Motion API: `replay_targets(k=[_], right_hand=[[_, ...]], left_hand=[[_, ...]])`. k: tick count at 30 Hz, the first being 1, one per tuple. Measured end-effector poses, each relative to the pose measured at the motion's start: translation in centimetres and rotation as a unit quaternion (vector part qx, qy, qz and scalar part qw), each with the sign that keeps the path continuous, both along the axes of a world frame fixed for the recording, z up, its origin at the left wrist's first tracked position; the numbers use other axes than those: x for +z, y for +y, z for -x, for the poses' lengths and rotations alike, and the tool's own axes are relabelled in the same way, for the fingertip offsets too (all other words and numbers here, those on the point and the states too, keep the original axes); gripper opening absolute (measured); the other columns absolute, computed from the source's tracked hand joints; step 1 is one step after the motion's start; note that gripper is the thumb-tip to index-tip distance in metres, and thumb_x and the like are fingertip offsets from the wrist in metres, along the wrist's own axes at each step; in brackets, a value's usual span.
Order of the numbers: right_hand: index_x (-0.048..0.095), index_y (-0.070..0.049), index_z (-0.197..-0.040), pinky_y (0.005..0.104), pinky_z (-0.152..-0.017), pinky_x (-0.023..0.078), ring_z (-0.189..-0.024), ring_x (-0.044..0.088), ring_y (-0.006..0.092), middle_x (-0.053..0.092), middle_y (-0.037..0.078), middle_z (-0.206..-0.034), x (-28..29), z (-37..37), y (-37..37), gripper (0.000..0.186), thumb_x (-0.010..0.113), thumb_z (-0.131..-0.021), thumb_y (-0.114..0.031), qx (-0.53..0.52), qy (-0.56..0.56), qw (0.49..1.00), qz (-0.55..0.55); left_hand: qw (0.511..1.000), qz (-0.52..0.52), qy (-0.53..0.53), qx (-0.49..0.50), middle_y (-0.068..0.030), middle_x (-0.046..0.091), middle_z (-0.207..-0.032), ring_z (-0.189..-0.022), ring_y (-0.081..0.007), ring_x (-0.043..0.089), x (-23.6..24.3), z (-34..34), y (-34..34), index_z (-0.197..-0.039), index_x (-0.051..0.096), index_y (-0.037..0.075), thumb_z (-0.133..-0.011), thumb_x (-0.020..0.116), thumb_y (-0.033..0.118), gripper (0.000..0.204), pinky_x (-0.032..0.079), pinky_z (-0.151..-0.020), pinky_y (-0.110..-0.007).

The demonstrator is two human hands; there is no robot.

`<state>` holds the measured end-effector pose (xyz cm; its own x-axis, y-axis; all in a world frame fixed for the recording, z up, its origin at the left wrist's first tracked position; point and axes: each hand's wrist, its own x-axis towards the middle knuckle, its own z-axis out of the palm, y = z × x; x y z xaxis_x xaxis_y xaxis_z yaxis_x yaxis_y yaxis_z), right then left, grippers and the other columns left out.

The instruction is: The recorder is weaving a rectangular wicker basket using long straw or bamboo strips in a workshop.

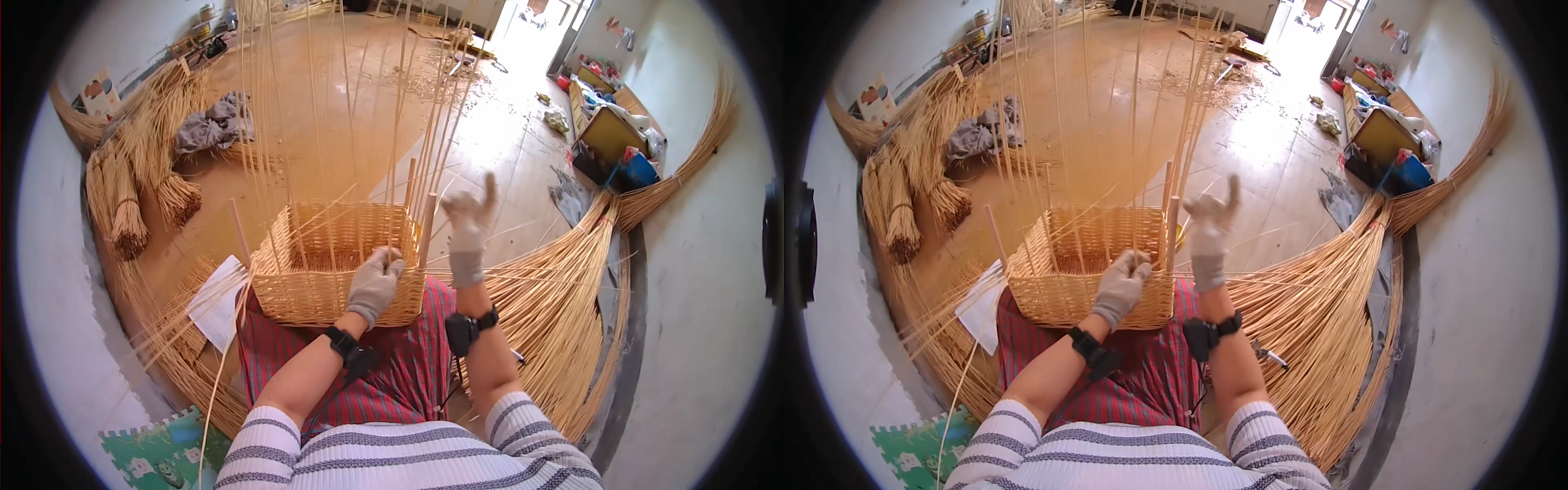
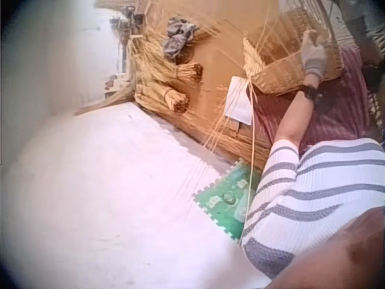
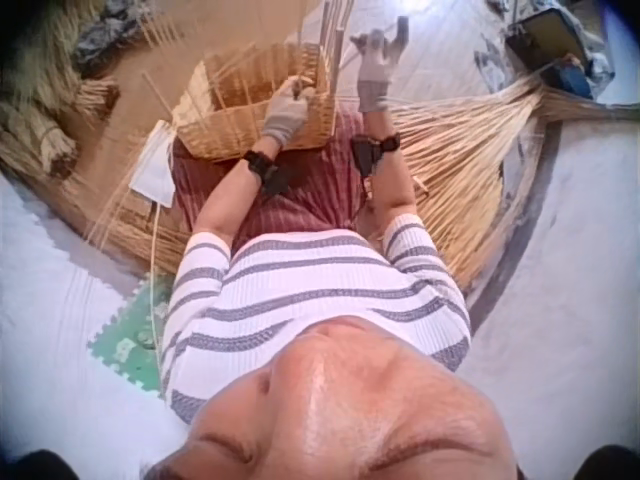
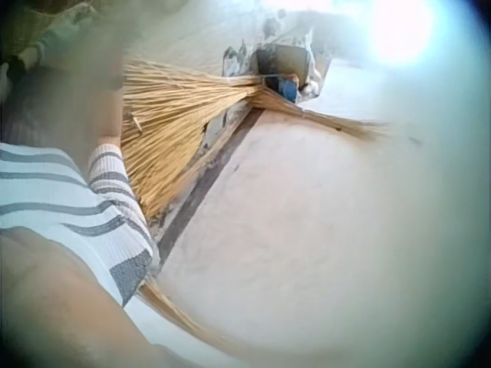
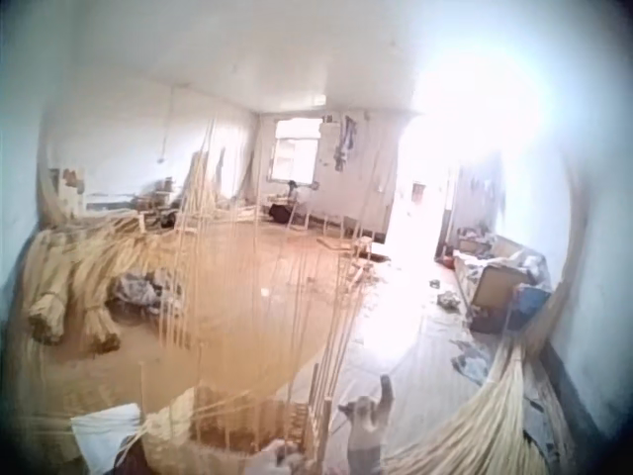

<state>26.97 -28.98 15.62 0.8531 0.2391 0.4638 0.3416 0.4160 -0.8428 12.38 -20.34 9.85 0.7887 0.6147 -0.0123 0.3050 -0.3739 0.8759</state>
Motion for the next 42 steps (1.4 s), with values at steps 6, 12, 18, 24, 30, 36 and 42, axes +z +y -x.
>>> replay_targets(k=[6, 12, 18, 24, 30, 36, 42], right_hand=[[0.056, -0.006, -0.128, 0.0392, -0.082, 0.062, -0.059, 0.045, 0.0074, 0.042, -0.003, -0.070, -11.2, -2.3, -7.4, 0.030, 0.047, -0.112, -0.030, -0.027, 0.260, 0.965, 0.020], [0.055, -0.007, -0.135, 0.0391, -0.078, 0.060, -0.057, 0.046, 0.0105, 0.045, -0.004, -0.068, -6.4, -0.6, -8.0, 0.034, 0.049, -0.112, -0.030, 0.042, 0.173, 0.984, -0.007], [0.067, -0.002, -0.127, 0.0405, -0.099, 0.053, -0.100, 0.073, 0.0239, 0.076, 0.012, -0.107, -6.9, 12.1, -4.8, 0.037, 0.069, -0.091, -0.004, 0.050, -0.260, 0.934, 0.241], [0.072, -0.006, -0.125, 0.0374, -0.093, 0.054, -0.106, 0.070, 0.0271, 0.072, 0.017, -0.118, -3.3, 4.8, -4.4, 0.041, 0.080, -0.086, -0.015, 0.134, 0.116, 0.967, 0.182], [0.072, -0.008, -0.104, 0.0387, -0.086, 0.054, -0.099, 0.067, 0.0300, 0.069, 0.016, -0.100, -3.0, 1.6, -5.0, 0.040, 0.087, -0.077, -0.032, 0.156, -0.013, 0.850, 0.503], [0.065, -0.009, -0.094, 0.0471, -0.080, 0.052, -0.090, 0.063, 0.0347, 0.063, 0.014, -0.090, -7.4, 4.3, -3.8, 0.034, 0.082, -0.082, -0.036, -0.071, -0.158, 0.848, 0.501], [0.062, -0.009, -0.091, 0.0498, -0.077, 0.052, -0.090, 0.065, 0.0366, 0.064, 0.016, -0.089, -7.2, 5.5, -2.2, 0.024, 0.074, -0.089, -0.030, -0.187, -0.146, 0.816, 0.527]], left_hand=[[0.935, -0.328, -0.120, -0.066, -0.0117, 0.068, -0.124, -0.119, -0.0275, 0.064, 0.5, -0.7, -2.5, -0.158, 0.036, 0.012, -0.090, 0.076, 0.027, 0.080, 0.033, -0.119, -0.046], [0.936, -0.325, -0.047, -0.130, -0.0083, 0.071, -0.116, -0.114, -0.0255, 0.065, -2.9, -0.2, -1.7, -0.148, 0.047, 0.012, -0.088, 0.073, 0.036, 0.069, 0.039, -0.113, -0.043], [0.982, -0.080, -0.118, -0.123, -0.0120, 0.069, -0.117, -0.111, -0.0268, 0.065, -6.6, -0.8, -2.4, -0.156, 0.044, 0.011, -0.096, 0.067, 0.033, 0.068, 0.042, -0.107, -0.040], [0.944, 0.094, -0.315, -0.038, -0.0096, 0.069, -0.120, -0.113, -0.0198, 0.066, -0.7, 1.1, -3.1, -0.136, 0.059, 0.003, -0.108, 0.057, 0.027, 0.037, 0.053, -0.100, -0.036], [0.939, 0.300, -0.160, -0.046, -0.0039, 0.073, -0.096, -0.084, -0.0131, 0.071, -0.4, 5.2, 3.1, -0.115, 0.066, 0.006, -0.108, 0.058, 0.021, 0.018, 0.062, -0.074, -0.030], [0.976, -0.150, -0.118, -0.108, -0.0074, 0.071, -0.089, -0.077, -0.0135, 0.069, 3.7, -1.7, 2.5, -0.118, 0.063, 0.006, -0.103, 0.066, 0.015, 0.018, 0.057, -0.066, -0.030], [0.966, 0.047, -0.225, -0.117, -0.0164, 0.070, -0.120, -0.109, -0.0219, 0.067, -1.2, -10.3, 0.5, -0.150, 0.041, 0.005, -0.101, 0.068, 0.023, 0.058, 0.052, -0.096, -0.034]])
